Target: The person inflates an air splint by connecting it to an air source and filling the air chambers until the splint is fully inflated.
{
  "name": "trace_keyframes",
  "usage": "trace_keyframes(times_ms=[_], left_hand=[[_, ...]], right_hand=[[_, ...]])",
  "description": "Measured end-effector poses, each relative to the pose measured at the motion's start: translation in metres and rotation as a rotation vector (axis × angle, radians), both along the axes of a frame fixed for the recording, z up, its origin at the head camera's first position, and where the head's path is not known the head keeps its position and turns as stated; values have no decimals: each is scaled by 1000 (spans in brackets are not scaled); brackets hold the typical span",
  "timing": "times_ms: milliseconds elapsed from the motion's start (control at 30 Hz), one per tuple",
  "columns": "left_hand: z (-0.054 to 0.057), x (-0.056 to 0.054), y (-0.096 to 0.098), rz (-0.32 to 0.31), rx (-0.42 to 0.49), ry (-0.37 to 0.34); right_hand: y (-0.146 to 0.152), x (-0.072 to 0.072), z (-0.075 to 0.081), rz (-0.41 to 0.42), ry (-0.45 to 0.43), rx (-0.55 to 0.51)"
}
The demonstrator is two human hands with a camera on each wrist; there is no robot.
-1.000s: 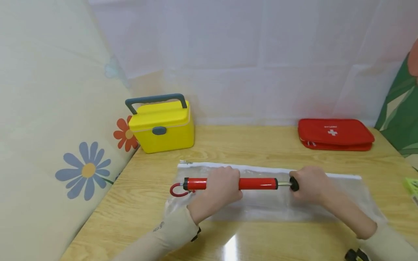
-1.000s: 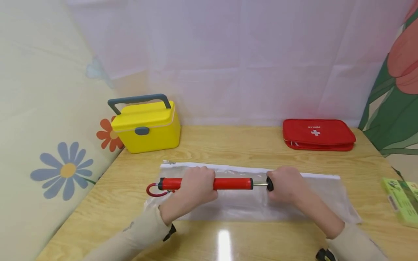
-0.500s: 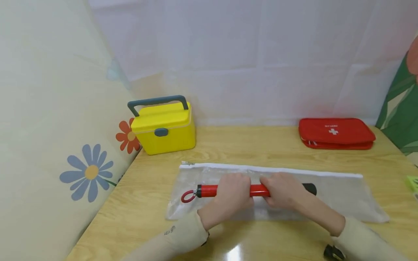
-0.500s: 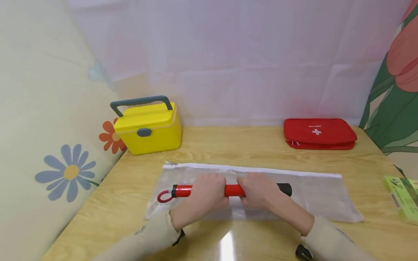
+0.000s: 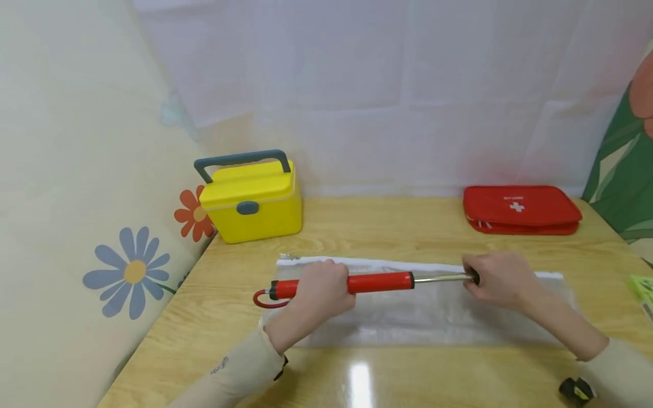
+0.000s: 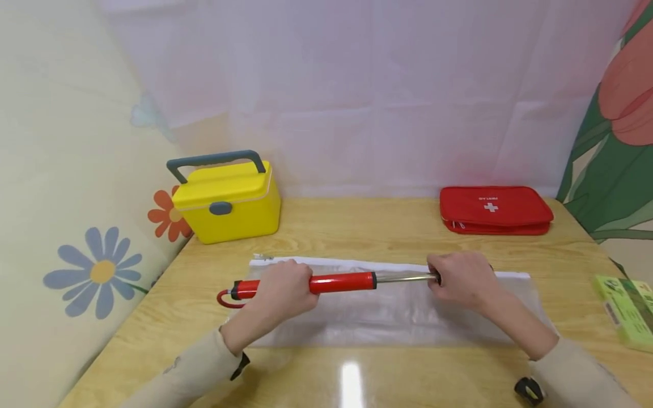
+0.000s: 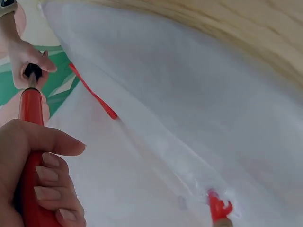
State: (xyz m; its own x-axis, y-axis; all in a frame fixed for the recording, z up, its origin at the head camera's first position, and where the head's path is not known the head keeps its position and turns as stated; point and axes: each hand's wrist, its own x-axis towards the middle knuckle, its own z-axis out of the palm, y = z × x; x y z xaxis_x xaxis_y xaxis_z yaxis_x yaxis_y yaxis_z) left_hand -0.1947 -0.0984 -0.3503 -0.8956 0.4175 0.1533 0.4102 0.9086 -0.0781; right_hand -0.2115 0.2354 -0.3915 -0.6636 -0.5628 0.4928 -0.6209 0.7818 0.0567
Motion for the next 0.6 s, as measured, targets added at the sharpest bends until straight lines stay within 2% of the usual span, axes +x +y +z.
trace_keyframes(times_ms=[133, 233, 400, 600], left_hand=[[0, -2, 0, -30, -1, 8], [-2, -1, 4, -22, -24, 10], [-7, 4, 12, 13, -50, 2], [-10, 12, 21, 46, -18, 17]], right_hand=[[10, 0, 5, 3, -72, 33], [6, 2, 5, -48, -152, 64], [-21, 11, 3, -110, -150, 64], [-57, 18, 11, -87, -132, 84]])
